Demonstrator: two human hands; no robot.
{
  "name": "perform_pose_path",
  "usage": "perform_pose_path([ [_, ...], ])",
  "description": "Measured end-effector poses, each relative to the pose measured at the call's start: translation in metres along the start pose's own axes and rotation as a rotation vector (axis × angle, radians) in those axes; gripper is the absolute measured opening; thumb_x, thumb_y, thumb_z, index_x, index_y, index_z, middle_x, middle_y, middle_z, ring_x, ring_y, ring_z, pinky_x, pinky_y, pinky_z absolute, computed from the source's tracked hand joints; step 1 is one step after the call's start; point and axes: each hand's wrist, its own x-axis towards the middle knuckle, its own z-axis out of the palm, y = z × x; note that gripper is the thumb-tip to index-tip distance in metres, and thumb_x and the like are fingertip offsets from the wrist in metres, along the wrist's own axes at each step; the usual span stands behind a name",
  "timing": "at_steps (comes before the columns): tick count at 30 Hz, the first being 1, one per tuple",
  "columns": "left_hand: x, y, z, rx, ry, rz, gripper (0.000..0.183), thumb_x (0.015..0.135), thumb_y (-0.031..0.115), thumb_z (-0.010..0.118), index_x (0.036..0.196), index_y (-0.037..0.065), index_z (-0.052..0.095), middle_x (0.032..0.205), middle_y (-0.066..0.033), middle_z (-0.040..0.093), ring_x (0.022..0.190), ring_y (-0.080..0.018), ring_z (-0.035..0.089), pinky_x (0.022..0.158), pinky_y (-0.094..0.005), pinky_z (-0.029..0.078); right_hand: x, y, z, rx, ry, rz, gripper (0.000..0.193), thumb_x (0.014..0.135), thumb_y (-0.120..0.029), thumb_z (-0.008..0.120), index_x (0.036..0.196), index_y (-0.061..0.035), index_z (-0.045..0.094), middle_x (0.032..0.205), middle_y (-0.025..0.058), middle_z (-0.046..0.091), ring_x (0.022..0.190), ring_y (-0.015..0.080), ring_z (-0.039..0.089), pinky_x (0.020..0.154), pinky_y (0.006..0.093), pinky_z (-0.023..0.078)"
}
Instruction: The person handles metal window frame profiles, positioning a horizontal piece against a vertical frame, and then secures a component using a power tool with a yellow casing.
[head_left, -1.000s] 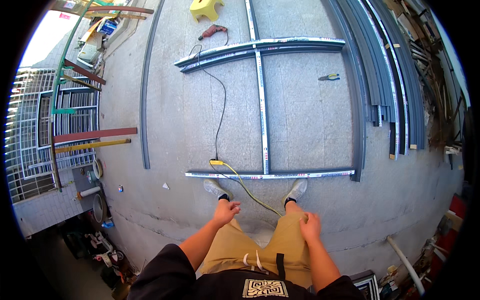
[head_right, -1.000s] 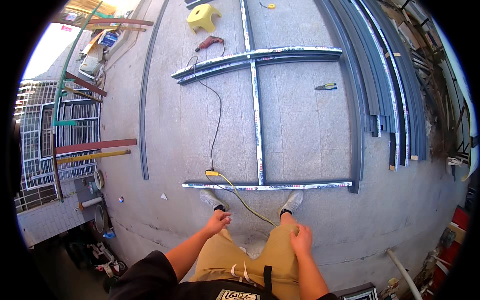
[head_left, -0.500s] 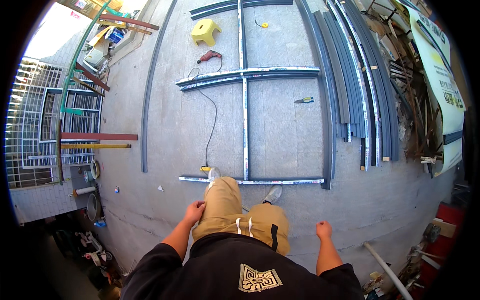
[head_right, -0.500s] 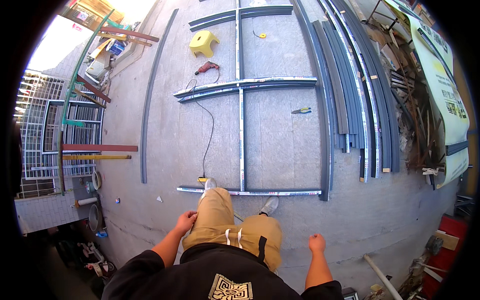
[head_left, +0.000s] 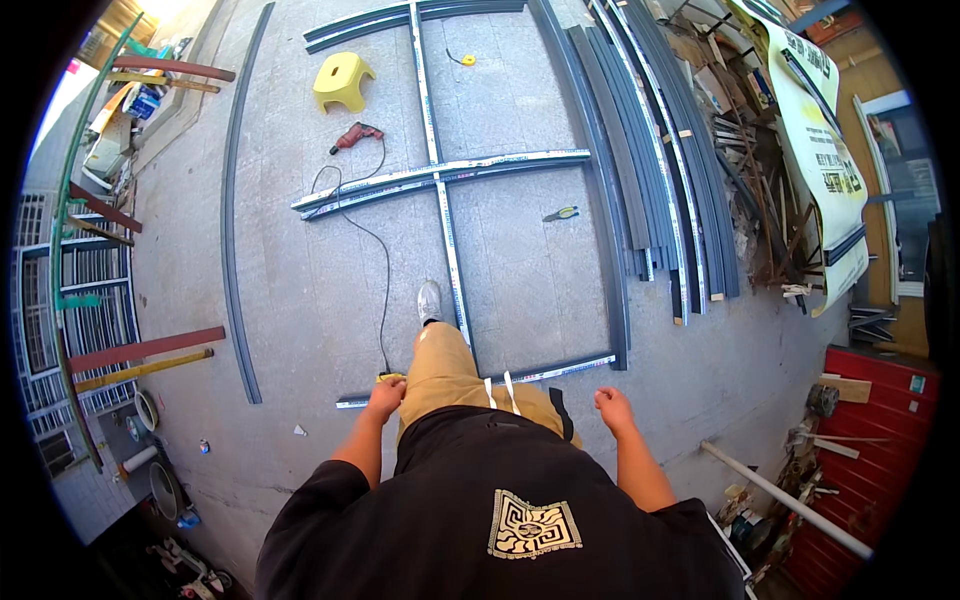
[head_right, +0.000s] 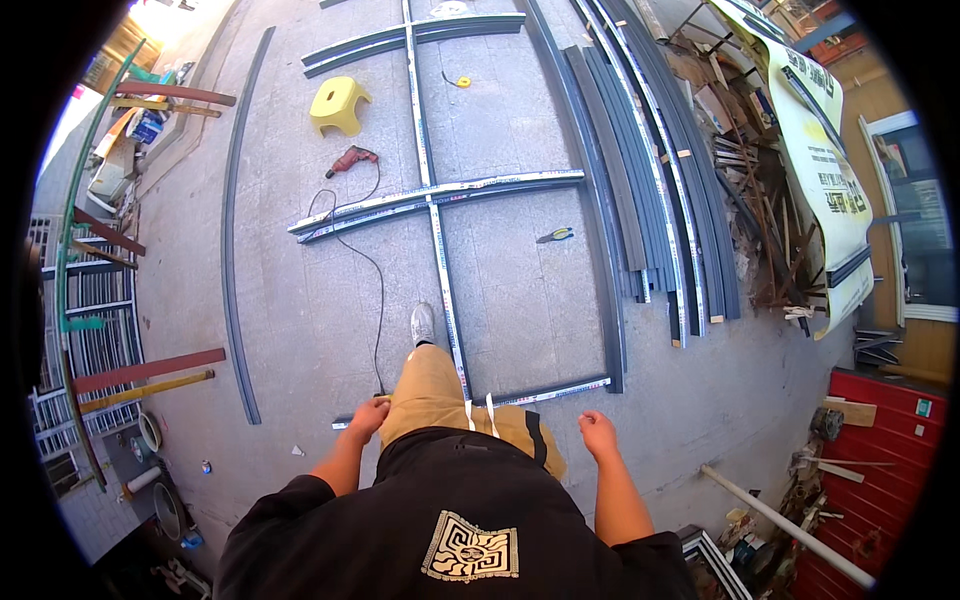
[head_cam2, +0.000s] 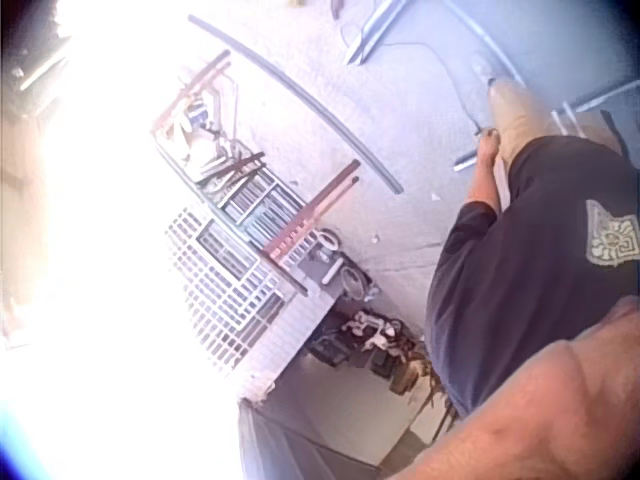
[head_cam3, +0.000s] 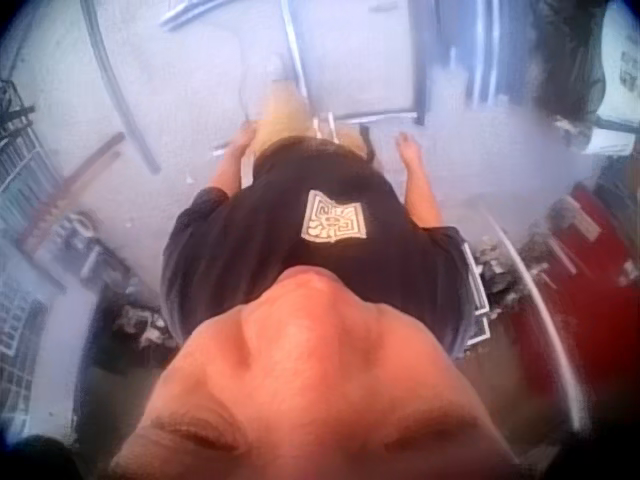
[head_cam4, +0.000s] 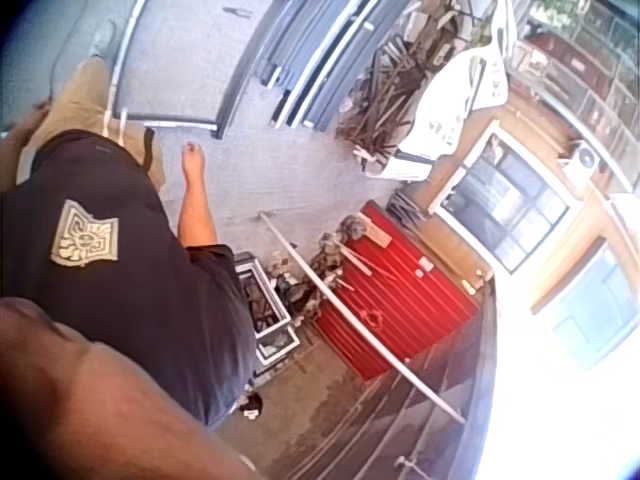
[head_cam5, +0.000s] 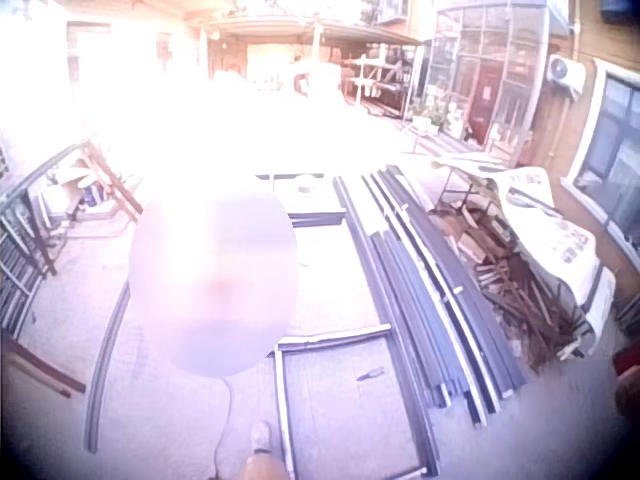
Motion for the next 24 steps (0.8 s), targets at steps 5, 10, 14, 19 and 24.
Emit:
perform_pose_path([
  [5, 0.046, 0.105, -0.096, -0.290, 0.058, 0.039, 0.037, 0.105, 0.021, 0.056, 0.136, 0.003, 0.063, 0.109, -0.0072, 0.073, 0.092, -0.0154, 0.068, 0.080, -0.0315, 0.054, -0.012, -0.083, 0.021, -0.139, -0.164, -0.005, 0.044, 0.097, -0.030, 0.069, 0.127, 0.0020, 0.068, 0.102, 0.0120, 0.076, 0.090, 0.0196, 0.071, 0.084, 0.0351, 0.056],
  [10, 0.070, 0.162, -0.179, -0.363, 0.140, 0.112, 0.035, 0.108, 0.021, 0.053, 0.137, 0.004, 0.062, 0.113, -0.0077, 0.072, 0.094, -0.0152, 0.068, 0.081, -0.0305, 0.054, -0.017, -0.208, 0.016, -0.086, -0.121, -0.160, 0.048, 0.096, -0.036, 0.069, 0.131, -0.0032, 0.068, 0.114, 0.0166, 0.076, 0.107, 0.0278, 0.072, 0.094, 0.0392, 0.055],
  [14, 0.074, 0.168, -0.188, -0.383, 0.173, 0.009, 0.034, 0.108, 0.021, 0.053, 0.136, 0.005, 0.062, 0.113, -0.0079, 0.072, 0.094, -0.0162, 0.068, 0.081, -0.0302, 0.054, -0.009, -0.232, 0.006, -0.093, -0.108, -0.192, 0.050, 0.096, -0.036, 0.069, 0.133, -0.0025, 0.066, 0.111, 0.0165, 0.077, 0.103, 0.0272, 0.073, 0.092, 0.0387, 0.055],
  [19, 0.061, 0.131, -0.157, -0.264, 0.051, -0.171, 0.040, 0.104, 0.022, 0.054, 0.141, 0.008, 0.058, 0.117, -0.0075, 0.070, 0.102, -0.0189, 0.067, 0.086, -0.0353, 0.054, 0.014, -0.178, -0.006, -0.039, -0.067, -0.080, 0.047, 0.096, -0.036, 0.069, 0.128, -0.0006, 0.069, 0.104, 0.0156, 0.077, 0.092, 0.0247, 0.073, 0.083, 0.0382, 0.056],
  [24, 0.036, 0.145, -0.137, -0.241, 0.049, -0.228, 0.036, 0.103, 0.021, 0.058, 0.135, 0.006, 0.062, 0.105, -0.0065, 0.072, 0.090, -0.0159, 0.068, 0.071, -0.0300, 0.052, 0.026, -0.162, -0.021, -0.108, -0.287, 0.158, 0.042, 0.096, -0.032, 0.070, 0.120, 0.0021, 0.074, 0.101, 0.0137, 0.078, 0.082, 0.0217, 0.073, 0.079, 0.0369, 0.056],
])
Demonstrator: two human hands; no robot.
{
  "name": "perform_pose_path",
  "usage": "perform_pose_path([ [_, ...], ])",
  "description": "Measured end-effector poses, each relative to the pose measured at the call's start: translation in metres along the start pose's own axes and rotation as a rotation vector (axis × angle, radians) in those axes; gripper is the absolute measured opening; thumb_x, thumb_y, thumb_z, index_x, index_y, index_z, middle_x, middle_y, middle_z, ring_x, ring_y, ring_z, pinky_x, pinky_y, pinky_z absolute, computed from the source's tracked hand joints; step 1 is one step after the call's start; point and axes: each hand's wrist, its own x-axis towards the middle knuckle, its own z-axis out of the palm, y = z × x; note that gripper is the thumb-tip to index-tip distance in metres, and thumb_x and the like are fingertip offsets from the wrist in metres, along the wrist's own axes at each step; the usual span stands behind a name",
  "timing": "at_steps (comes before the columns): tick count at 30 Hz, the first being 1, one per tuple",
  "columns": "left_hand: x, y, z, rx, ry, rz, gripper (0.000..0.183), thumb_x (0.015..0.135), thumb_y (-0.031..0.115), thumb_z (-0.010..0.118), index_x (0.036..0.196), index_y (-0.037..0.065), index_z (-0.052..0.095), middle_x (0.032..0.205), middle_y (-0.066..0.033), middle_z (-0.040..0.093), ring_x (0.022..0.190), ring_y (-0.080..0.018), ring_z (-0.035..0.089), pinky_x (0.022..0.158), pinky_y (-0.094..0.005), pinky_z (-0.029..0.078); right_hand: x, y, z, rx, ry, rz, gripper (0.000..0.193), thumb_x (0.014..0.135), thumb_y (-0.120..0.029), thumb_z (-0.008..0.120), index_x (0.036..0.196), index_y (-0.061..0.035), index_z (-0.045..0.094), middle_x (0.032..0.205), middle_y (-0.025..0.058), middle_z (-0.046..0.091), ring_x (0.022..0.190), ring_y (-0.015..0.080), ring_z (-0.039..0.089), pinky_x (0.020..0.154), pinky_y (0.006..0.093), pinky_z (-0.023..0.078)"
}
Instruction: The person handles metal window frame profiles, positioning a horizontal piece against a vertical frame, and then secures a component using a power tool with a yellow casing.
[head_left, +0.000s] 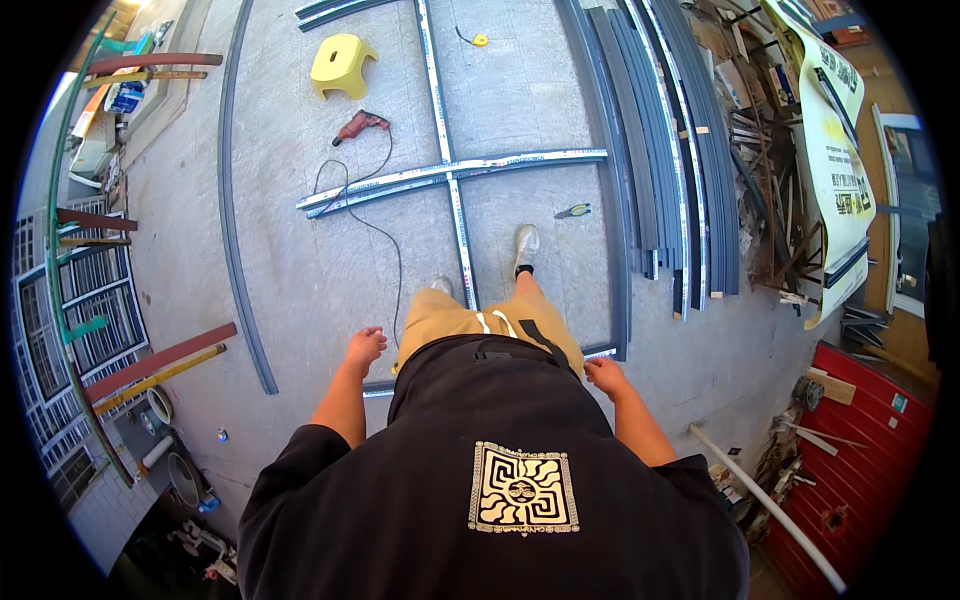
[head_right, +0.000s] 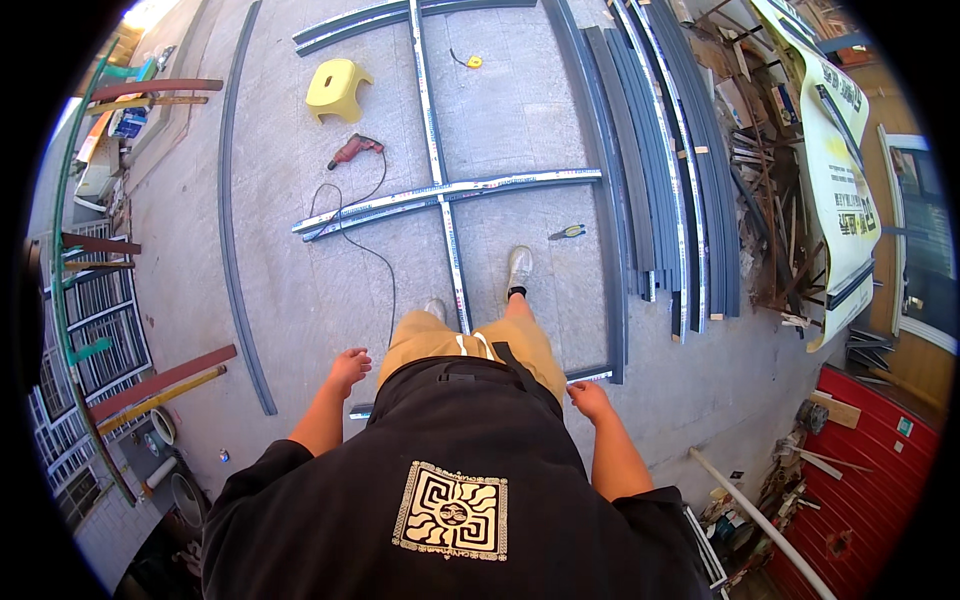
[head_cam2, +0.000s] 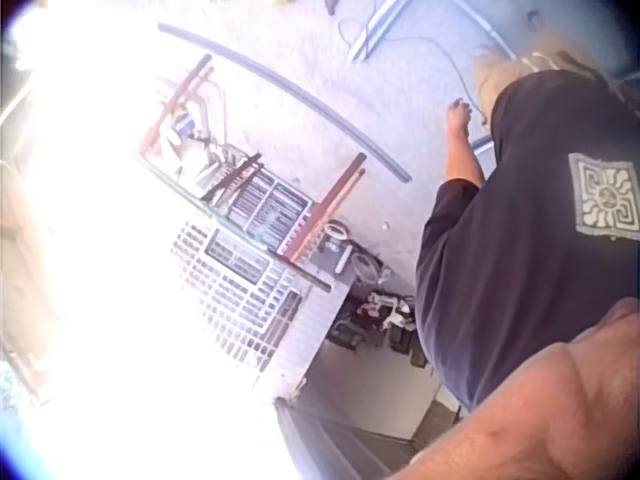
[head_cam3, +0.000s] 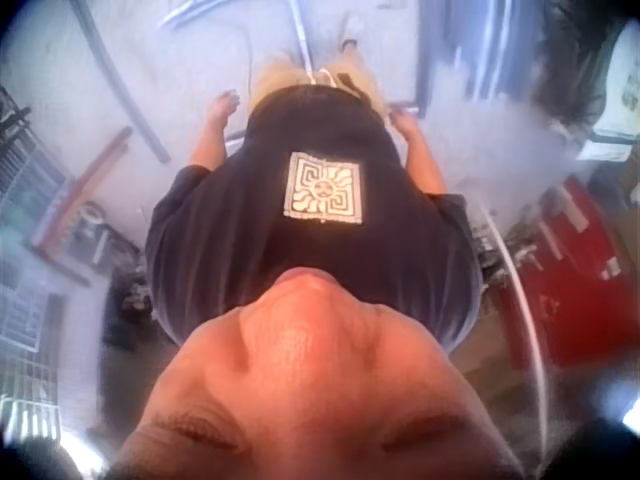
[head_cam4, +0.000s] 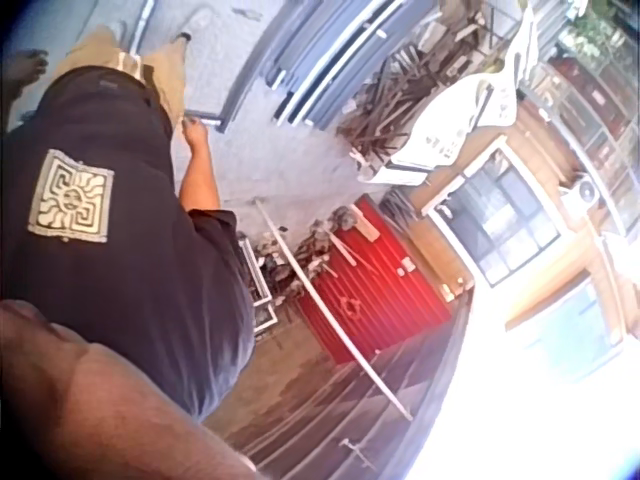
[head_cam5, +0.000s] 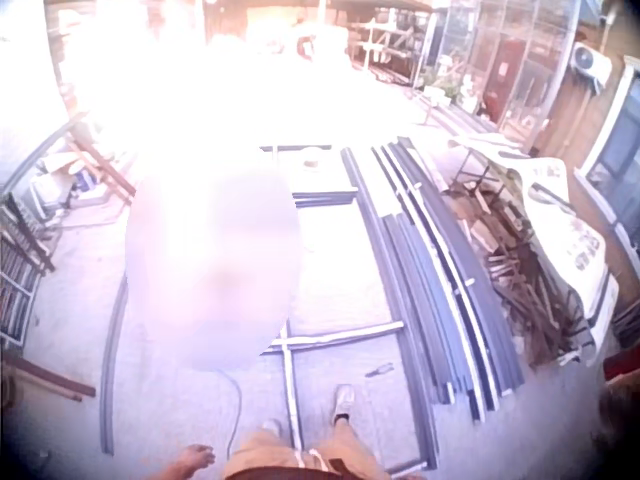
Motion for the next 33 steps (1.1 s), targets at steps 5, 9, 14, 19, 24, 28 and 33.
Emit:
perform_pose_path([
  [5, -0.021, 0.030, 0.029, -0.117, 0.131, 0.071, 0.039, 0.104, 0.022, 0.056, 0.138, 0.004, 0.061, 0.108, -0.0072, 0.072, 0.093, -0.0172, 0.068, 0.076, -0.0311, 0.053, 0.061, -0.006, -0.066, 0.072, -0.015, -0.090, 0.041, 0.096, -0.029, 0.066, 0.119, 0.0038, 0.073, 0.101, 0.0137, 0.077, 0.082, 0.0216, 0.072, 0.078, 0.0365, 0.056],
  [9, -0.055, 0.064, 0.068, -0.195, 0.094, 0.093, 0.042, 0.108, 0.022, 0.051, 0.146, 0.004, 0.055, 0.125, -0.0118, 0.069, 0.110, -0.0220, 0.067, 0.096, -0.0369, 0.053, 0.071, -0.088, -0.131, 0.055, 0.040, -0.140, 0.036, 0.101, -0.025, 0.066, 0.123, 0.0018, 0.069, 0.100, 0.0072, 0.072, 0.083, 0.0151, 0.068, 0.073, 0.0299, 0.054],
  [14, -0.069, 0.077, 0.107, -0.092, 0.096, 0.274, 0.039, 0.105, 0.022, 0.057, 0.139, 0.002, 0.061, 0.117, -0.0097, 0.072, 0.100, -0.0186, 0.069, 0.085, -0.0337, 0.054, 0.102, -0.169, -0.210, 0.117, 0.154, -0.265, 0.033, 0.102, -0.028, 0.065, 0.122, -0.0027, 0.069, 0.093, 0.0028, 0.069, 0.079, 0.0121, 0.063, 0.071, 0.0269, 0.050],
  [19, -0.078, 0.069, 0.102, -0.096, 0.135, 0.217, 0.038, 0.104, 0.023, 0.059, 0.136, 0.003, 0.063, 0.114, -0.0086, 0.073, 0.096, -0.0176, 0.069, 0.083, -0.0339, 0.054, 0.102, -0.204, -0.222, 0.306, 0.231, -0.275, 0.035, 0.102, -0.028, 0.064, 0.126, -0.0027, 0.067, 0.096, 0.0030, 0.069, 0.081, 0.0111, 0.064, 0.071, 0.0255, 0.051],
  [24, -0.064, 0.022, 0.088, -0.244, 0.153, 0.059, 0.038, 0.103, 0.023, 0.060, 0.135, 0.004, 0.064, 0.111, -0.0076, 0.073, 0.094, -0.0160, 0.069, 0.079, -0.0327, 0.054, 0.097, -0.161, -0.175, 0.183, 0.061, -0.245, 0.033, 0.100, -0.024, 0.067, 0.122, -0.0002, 0.070, 0.099, 0.0056, 0.072, 0.085, 0.0138, 0.067, 0.077, 0.0297, 0.056],
  [28, -0.052, 0.007, 0.112, -0.197, 0.081, 0.016, 0.038, 0.103, 0.022, 0.059, 0.135, 0.002, 0.064, 0.110, -0.0077, 0.073, 0.094, -0.0163, 0.069, 0.078, -0.0325, 0.054, 0.091, -0.104, -0.148, 0.077, 0.000, -0.141, 0.036, 0.098, -0.028, 0.069, 0.120, 0.0015, 0.071, 0.100, 0.0065, 0.072, 0.084, 0.0159, 0.068, 0.078, 0.0314, 0.056],
  [33, -0.049, 0.039, 0.099, -0.238, 0.070, 0.083, 0.039, 0.105, 0.023, 0.056, 0.138, 0.003, 0.061, 0.114, -0.0093, 0.072, 0.098, -0.0187, 0.069, 0.084, -0.0340, 0.054, 0.063, -0.088, -0.141, -0.255, -0.179, -0.182, 0.040, 0.098, -0.029, 0.068, 0.122, 0.0028, 0.070, 0.097, 0.0069, 0.074, 0.083, 0.0166, 0.068, 0.077, 0.0330, 0.055],
])
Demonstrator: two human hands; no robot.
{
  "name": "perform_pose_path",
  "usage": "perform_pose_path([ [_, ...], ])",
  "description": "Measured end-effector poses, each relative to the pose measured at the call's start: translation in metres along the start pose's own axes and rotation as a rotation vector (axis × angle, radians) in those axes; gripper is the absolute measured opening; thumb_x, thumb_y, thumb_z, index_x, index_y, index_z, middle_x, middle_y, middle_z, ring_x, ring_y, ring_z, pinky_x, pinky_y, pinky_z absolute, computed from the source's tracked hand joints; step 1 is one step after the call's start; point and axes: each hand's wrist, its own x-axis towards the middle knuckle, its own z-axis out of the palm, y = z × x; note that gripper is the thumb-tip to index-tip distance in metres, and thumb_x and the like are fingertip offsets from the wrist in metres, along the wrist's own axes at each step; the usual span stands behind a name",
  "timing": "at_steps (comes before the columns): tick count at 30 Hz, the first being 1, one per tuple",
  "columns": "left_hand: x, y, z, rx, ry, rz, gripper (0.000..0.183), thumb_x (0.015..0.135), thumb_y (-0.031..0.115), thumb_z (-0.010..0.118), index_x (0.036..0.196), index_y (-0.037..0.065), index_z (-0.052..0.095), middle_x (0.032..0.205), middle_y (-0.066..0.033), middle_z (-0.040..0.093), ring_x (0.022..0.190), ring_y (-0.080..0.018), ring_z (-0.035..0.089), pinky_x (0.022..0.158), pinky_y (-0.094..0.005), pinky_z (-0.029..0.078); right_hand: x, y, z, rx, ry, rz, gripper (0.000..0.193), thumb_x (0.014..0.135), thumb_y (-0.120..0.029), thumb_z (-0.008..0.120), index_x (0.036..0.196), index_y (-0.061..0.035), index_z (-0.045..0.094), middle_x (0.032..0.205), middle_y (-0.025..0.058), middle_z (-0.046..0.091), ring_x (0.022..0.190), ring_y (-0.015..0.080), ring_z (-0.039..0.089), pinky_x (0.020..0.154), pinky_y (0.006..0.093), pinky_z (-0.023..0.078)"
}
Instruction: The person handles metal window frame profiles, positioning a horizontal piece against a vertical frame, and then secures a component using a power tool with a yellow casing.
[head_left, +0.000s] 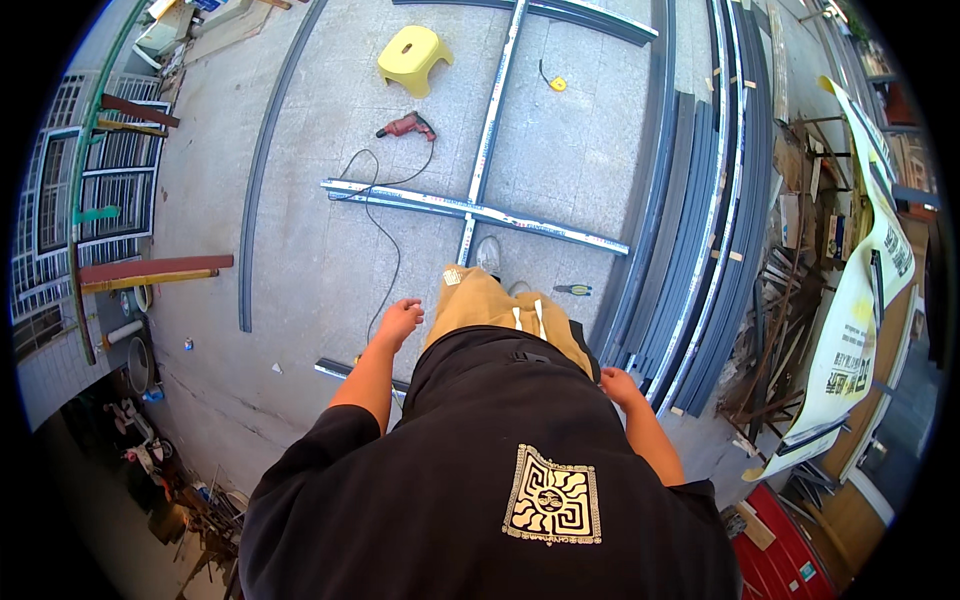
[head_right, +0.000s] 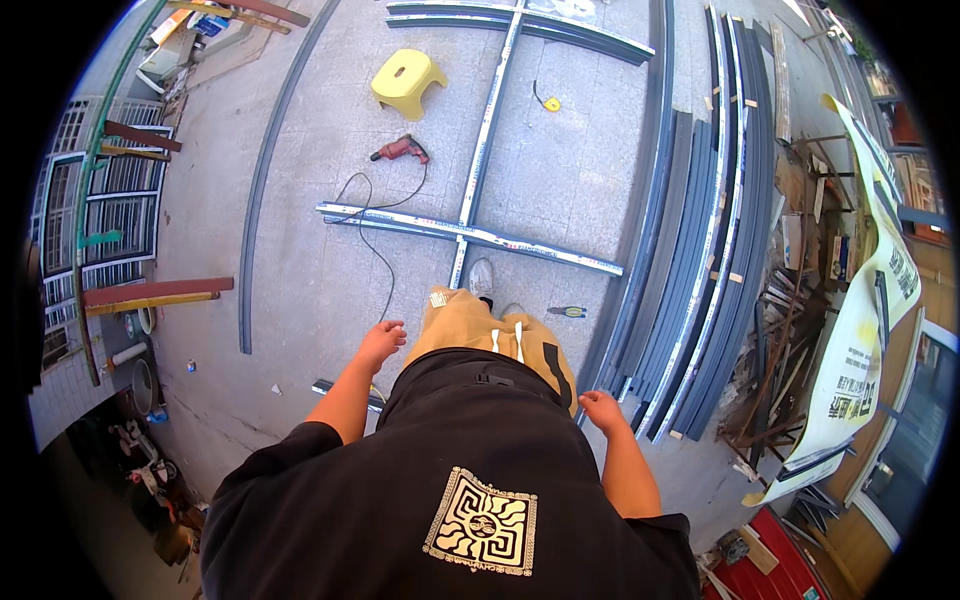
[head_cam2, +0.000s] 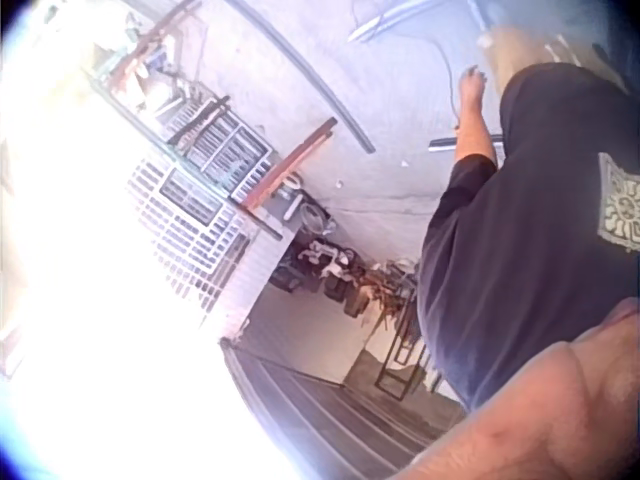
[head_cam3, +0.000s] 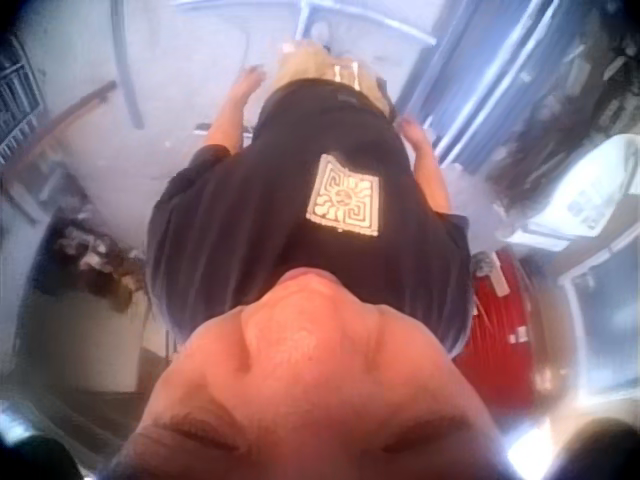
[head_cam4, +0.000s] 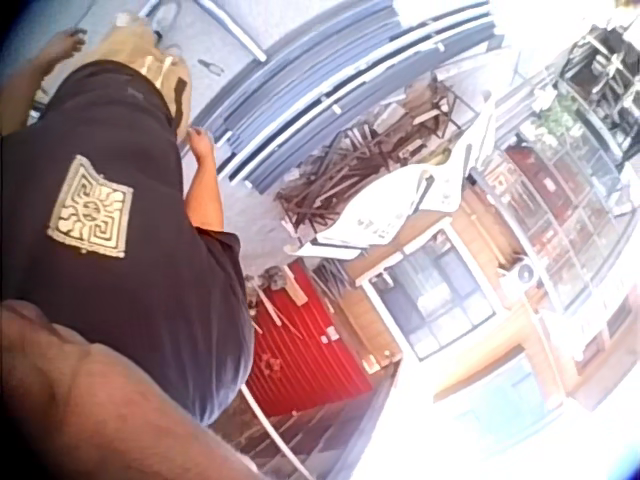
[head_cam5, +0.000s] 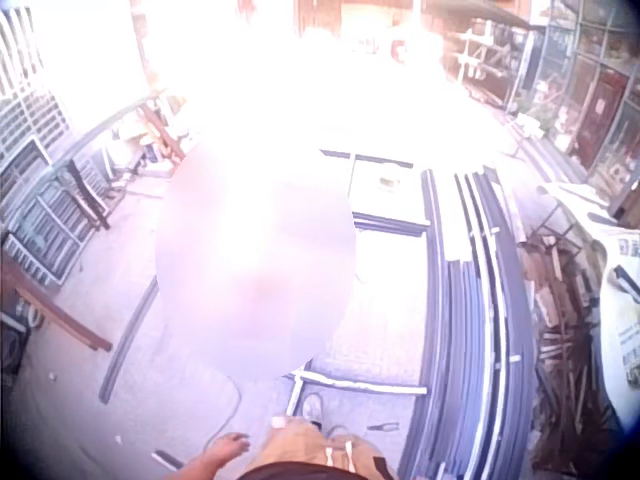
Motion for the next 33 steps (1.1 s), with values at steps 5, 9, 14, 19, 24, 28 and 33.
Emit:
perform_pose_path([
  [5, 0.018, 0.065, -0.004, 0.030, -0.046, 0.193, 0.039, 0.106, 0.024, 0.055, 0.141, 0.007, 0.060, 0.119, -0.0088, 0.072, 0.102, -0.0184, 0.069, 0.087, -0.0343, 0.055, 0.014, -0.064, -0.052, 0.170, 0.252, -0.039, 0.040, 0.099, -0.029, 0.067, 0.123, 0.0032, 0.070, 0.101, 0.0085, 0.074, 0.083, 0.0168, 0.069, 0.077, 0.0335, 0.056],
  [9, 0.008, 0.102, -0.014, -0.083, 0.058, 0.229, 0.039, 0.106, 0.024, 0.054, 0.141, 0.006, 0.060, 0.119, -0.0092, 0.072, 0.104, -0.0181, 0.070, 0.089, -0.0348, 0.055, 0.014, -0.137, -0.084, 0.281, 0.338, -0.166, 0.037, 0.100, -0.028, 0.067, 0.125, -0.0005, 0.068, 0.098, 0.0057, 0.071, 0.080, 0.0127, 0.066, 0.069, 0.0268, 0.051],
  [14, 0.003, 0.068, -0.010, -0.228, 0.149, 0.203, 0.038, 0.104, 0.021, 0.055, 0.137, 0.004, 0.063, 0.110, -0.0085, 0.073, 0.092, -0.0169, 0.069, 0.077, -0.0309, 0.054, 0.026, -0.166, -0.093, 0.044, 0.245, -0.271, 0.039, 0.099, -0.025, 0.067, 0.125, 0.0036, 0.068, 0.099, 0.0058, 0.071, 0.084, 0.0142, 0.067, 0.077, 0.0300, 0.055],
  [19, -0.003, -0.037, 0.001, -0.226, 0.114, 0.008, 0.039, 0.105, 0.023, 0.054, 0.140, 0.005, 0.058, 0.117, -0.0099, 0.071, 0.098, -0.0210, 0.069, 0.079, -0.0356, 0.055, 0.051, -0.152, -0.099, 0.027, 0.166, -0.276, 0.037, 0.099, -0.024, 0.067, 0.123, 0.0045, 0.068, 0.099, 0.0057, 0.071, 0.084, 0.0146, 0.067, 0.079, 0.0312, 0.056],
  [24, -0.014, -0.078, 0.021, -0.327, 0.100, -0.139, 0.033, 0.105, 0.022, 0.058, 0.134, 0.006, 0.062, 0.103, -0.0080, 0.072, 0.083, -0.0184, 0.068, 0.064, -0.0322, 0.050, 0.069, -0.122, -0.116, 0.059, 0.181, -0.194, 0.034, 0.100, -0.025, 0.068, 0.118, 0.0032, 0.070, 0.095, 0.0054, 0.070, 0.083, 0.0158, 0.067, 0.075, 0.0314, 0.056],
  [28, -0.022, -0.071, 0.026, -0.276, 0.094, -0.131, 0.036, 0.108, 0.026, 0.055, 0.138, 0.006, 0.059, 0.110, -0.0090, 0.070, 0.092, -0.0197, 0.068, 0.072, -0.0337, 0.054, 0.073, -0.107, -0.117, 0.116, 0.164, -0.133, 0.028, 0.100, -0.026, 0.068, 0.112, -0.0001, 0.070, 0.092, 0.0041, 0.069, 0.078, 0.0153, 0.067, 0.069, 0.0300, 0.054],
  [33, -0.002, -0.037, 0.022, -0.244, 0.097, 0.007, 0.038, 0.105, 0.022, 0.056, 0.139, 0.005, 0.059, 0.111, -0.0085, 0.071, 0.093, -0.0188, 0.069, 0.078, -0.0345, 0.055, 0.074, -0.109, -0.111, 0.044, 0.192, -0.166, 0.040, 0.097, -0.031, 0.069, 0.114, 0.0041, 0.074, 0.092, 0.0088, 0.075, 0.078, 0.0170, 0.071, 0.074, 0.0334, 0.057],
])
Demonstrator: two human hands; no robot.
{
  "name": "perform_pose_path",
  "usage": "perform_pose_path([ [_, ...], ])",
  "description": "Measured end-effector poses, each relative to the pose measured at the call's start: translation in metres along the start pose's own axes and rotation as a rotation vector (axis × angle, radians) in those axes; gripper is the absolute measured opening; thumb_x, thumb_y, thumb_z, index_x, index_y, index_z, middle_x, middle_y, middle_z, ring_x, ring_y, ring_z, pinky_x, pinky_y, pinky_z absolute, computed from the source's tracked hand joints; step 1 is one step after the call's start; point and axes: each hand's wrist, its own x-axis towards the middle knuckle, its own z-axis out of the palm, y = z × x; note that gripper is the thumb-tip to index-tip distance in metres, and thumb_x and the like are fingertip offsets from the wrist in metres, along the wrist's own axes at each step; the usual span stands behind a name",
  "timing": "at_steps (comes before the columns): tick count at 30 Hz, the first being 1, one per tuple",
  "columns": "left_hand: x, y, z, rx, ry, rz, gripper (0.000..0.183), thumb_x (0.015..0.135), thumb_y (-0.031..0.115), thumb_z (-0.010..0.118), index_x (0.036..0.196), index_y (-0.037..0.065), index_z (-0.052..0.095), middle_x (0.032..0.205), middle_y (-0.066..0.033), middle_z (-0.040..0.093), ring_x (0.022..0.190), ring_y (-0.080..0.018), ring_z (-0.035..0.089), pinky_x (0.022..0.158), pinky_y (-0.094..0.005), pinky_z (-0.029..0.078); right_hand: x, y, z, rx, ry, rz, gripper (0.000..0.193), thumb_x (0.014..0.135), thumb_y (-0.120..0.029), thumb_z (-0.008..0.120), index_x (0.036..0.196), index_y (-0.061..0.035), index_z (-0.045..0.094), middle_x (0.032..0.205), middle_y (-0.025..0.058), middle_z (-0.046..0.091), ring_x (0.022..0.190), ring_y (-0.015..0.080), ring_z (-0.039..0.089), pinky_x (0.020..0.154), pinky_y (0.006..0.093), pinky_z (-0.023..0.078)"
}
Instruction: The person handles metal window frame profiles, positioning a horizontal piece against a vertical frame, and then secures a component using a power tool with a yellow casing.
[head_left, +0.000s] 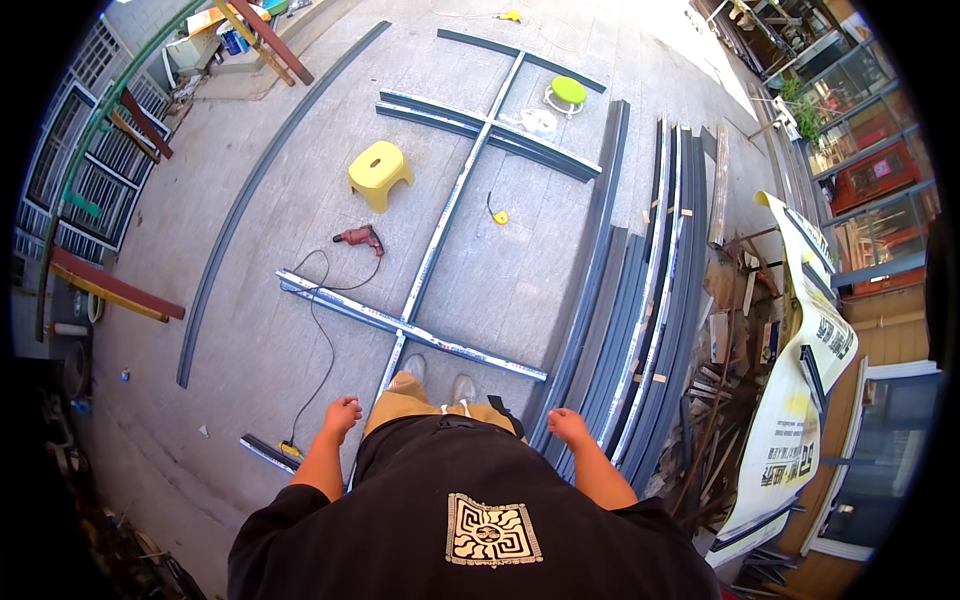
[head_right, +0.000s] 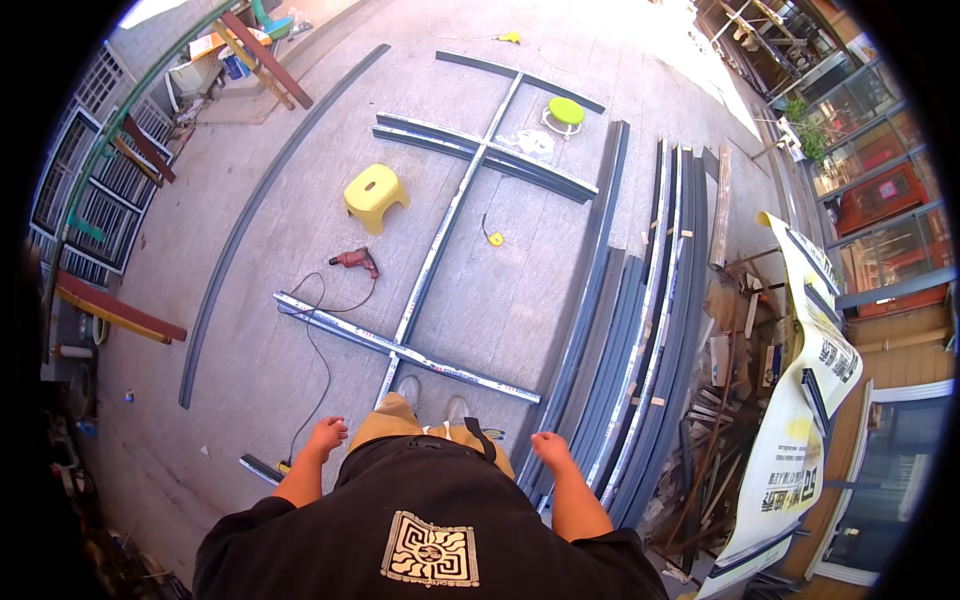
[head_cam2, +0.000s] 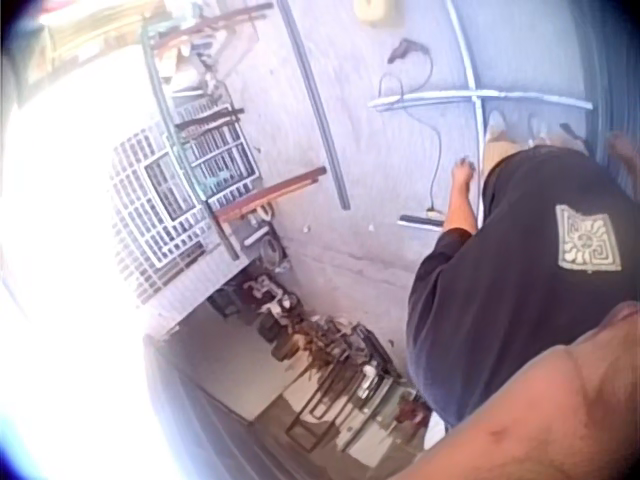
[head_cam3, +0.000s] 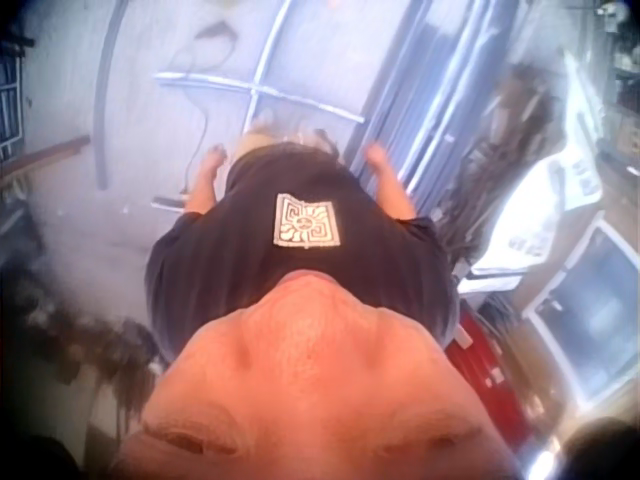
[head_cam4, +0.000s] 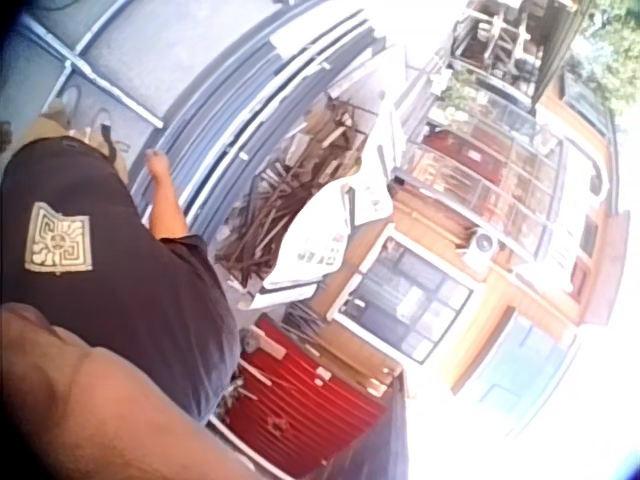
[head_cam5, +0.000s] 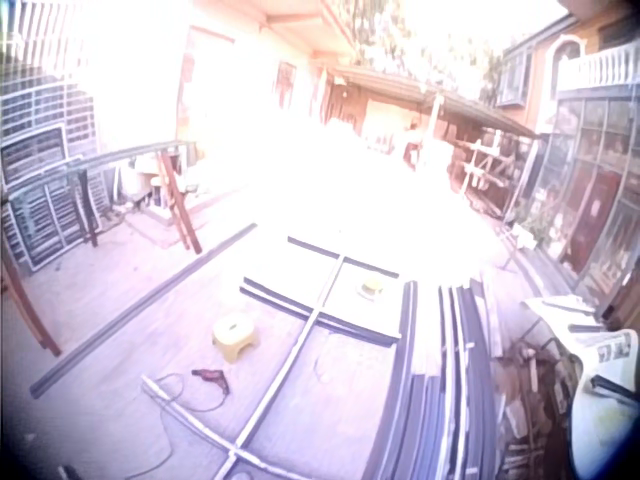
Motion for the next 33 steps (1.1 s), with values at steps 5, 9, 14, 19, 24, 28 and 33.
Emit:
perform_pose_path([
  [5, 0.001, 0.046, 0.012, 0.027, -0.008, 0.127, 0.039, 0.105, 0.021, 0.056, 0.140, 0.004, 0.059, 0.114, -0.0098, 0.071, 0.094, -0.0188, 0.069, 0.079, -0.0335, 0.055, -0.013, -0.013, 0.011, 0.083, -0.003, 0.004, 0.037, 0.097, -0.029, 0.069, 0.113, 0.0033, 0.074, 0.091, 0.0074, 0.074, 0.079, 0.0170, 0.070, 0.073, 0.0324, 0.057],
  [9, 0.001, 0.048, 0.013, 0.023, 0.002, 0.175, 0.036, 0.104, 0.021, 0.058, 0.133, 0.001, 0.064, 0.107, -0.0103, 0.074, 0.089, -0.0175, 0.070, 0.076, -0.0328, 0.055, -0.021, -0.006, 0.013, 0.094, -0.021, 0.018, 0.034, 0.101, -0.032, 0.066, 0.116, -0.0024, 0.071, 0.093, 0.0036, 0.070, 0.079, 0.0150, 0.067, 0.069, 0.0307, 0.052],
  [14, 0.004, 0.024, 0.002, 0.048, -0.004, 0.114, 0.036, 0.105, 0.023, 0.057, 0.134, 0.002, 0.062, 0.108, -0.0105, 0.072, 0.089, -0.0186, 0.070, 0.074, -0.0341, 0.054, -0.013, 0.015, 0.009, 0.071, -0.051, 0.056, 0.036, 0.101, -0.032, 0.066, 0.119, -0.0011, 0.071, 0.098, 0.0056, 0.071, 0.082, 0.0162, 0.068, 0.068, 0.0317, 0.053],
  [19, 0.005, -0.003, -0.015, 0.069, -0.009, 0.027, 0.036, 0.107, 0.025, 0.055, 0.135, 0.003, 0.060, 0.108, -0.0105, 0.072, 0.089, -0.0193, 0.069, 0.072, -0.0350, 0.054, -0.024, 0.016, 0.009, 0.141, -0.025, 0.071, 0.031, 0.097, -0.029, 0.071, 0.106, 0.0004, 0.074, 0.084, 0.0035, 0.069, 0.070, 0.0149, 0.065, 0.062, 0.0308, 0.051],
  [24, 0.004, -0.011, -0.024, 0.085, 0.013, 0.023, 0.038, 0.106, 0.028, 0.056, 0.135, 0.004, 0.060, 0.108, -0.0100, 0.072, 0.089, -0.0198, 0.069, 0.072, -0.0357, 0.053, -0.023, 0.007, 0.009, 0.154, 0.021, 0.089, 0.031, 0.098, -0.028, 0.070, 0.109, 0.0007, 0.072, 0.083, 0.0042, 0.069, 0.069, 0.0150, 0.065, 0.062, 0.0312, 0.052],
  [28, 0.000, 0.006, -0.019, 0.021, 0.065, 0.039, 0.035, 0.103, 0.025, 0.062, 0.131, 0.004, 0.065, 0.102, -0.0085, 0.073, 0.084, -0.0175, 0.069, 0.068, -0.0335, 0.051, -0.016, -0.008, 0.011, 0.163, -0.001, 0.079, 0.032, 0.098, -0.028, 0.070, 0.109, 0.0015, 0.072, 0.086, 0.0051, 0.070, 0.072, 0.0151, 0.066, 0.065, 0.0312, 0.054],
  [33, 0.000, 0.035, -0.021, 0.052, 0.014, 0.105, 0.039, 0.104, 0.026, 0.057, 0.136, 0.004, 0.059, 0.111, -0.0095, 0.072, 0.092, -0.0191, 0.069, 0.076, -0.0351, 0.053, -0.005, -0.024, 0.017, 0.183, -0.032, -0.013, 0.033, 0.098, -0.029, 0.069, 0.110, 0.0014, 0.073, 0.089, 0.0055, 0.071, 0.075, 0.0151, 0.067, 0.068, 0.0305, 0.055],
])
